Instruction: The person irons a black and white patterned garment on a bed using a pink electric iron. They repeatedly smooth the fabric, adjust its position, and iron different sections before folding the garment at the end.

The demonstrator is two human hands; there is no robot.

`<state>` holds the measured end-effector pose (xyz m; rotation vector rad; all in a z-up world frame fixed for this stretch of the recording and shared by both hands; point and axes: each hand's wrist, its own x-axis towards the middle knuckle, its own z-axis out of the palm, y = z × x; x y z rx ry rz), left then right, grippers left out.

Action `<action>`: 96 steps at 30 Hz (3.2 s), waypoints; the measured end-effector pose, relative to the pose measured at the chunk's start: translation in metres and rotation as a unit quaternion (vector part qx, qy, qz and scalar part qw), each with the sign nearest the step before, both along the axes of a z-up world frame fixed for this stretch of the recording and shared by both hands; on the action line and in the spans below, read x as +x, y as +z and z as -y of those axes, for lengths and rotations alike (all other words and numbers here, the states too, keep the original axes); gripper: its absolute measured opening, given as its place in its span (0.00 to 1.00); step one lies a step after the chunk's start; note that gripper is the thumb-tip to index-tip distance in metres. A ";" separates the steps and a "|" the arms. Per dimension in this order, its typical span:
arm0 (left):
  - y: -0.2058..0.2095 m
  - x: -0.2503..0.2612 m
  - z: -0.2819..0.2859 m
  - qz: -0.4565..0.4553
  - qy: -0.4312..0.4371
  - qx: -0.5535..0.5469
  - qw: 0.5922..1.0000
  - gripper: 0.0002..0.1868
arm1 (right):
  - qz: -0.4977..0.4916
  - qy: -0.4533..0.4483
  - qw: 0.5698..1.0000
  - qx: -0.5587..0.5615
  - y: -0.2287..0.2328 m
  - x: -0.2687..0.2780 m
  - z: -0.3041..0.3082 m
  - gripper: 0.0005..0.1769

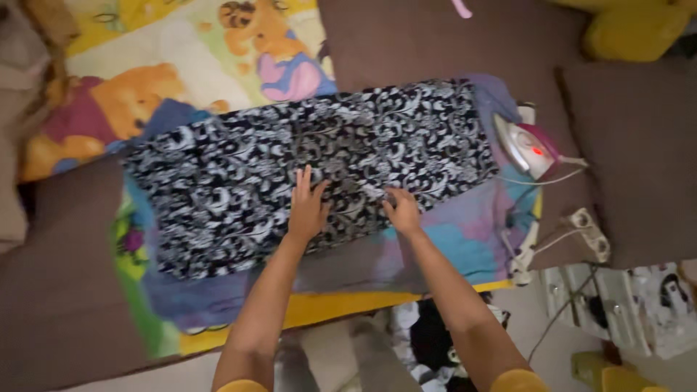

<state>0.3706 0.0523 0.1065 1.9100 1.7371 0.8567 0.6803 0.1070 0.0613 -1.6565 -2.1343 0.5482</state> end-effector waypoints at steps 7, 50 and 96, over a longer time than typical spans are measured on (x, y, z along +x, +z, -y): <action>-0.009 0.096 -0.013 0.000 -0.086 -0.053 0.995 0.30 | 0.089 0.063 0.994 0.010 0.031 0.118 -0.039 0.27; -0.020 0.239 -0.058 -0.038 -0.015 -0.037 0.998 0.31 | 0.243 -0.119 0.963 0.016 0.085 0.365 -0.219 0.25; -0.070 0.222 -0.111 -0.084 0.151 -0.324 0.930 0.64 | 0.072 0.081 0.987 -0.116 0.039 0.197 -0.279 0.19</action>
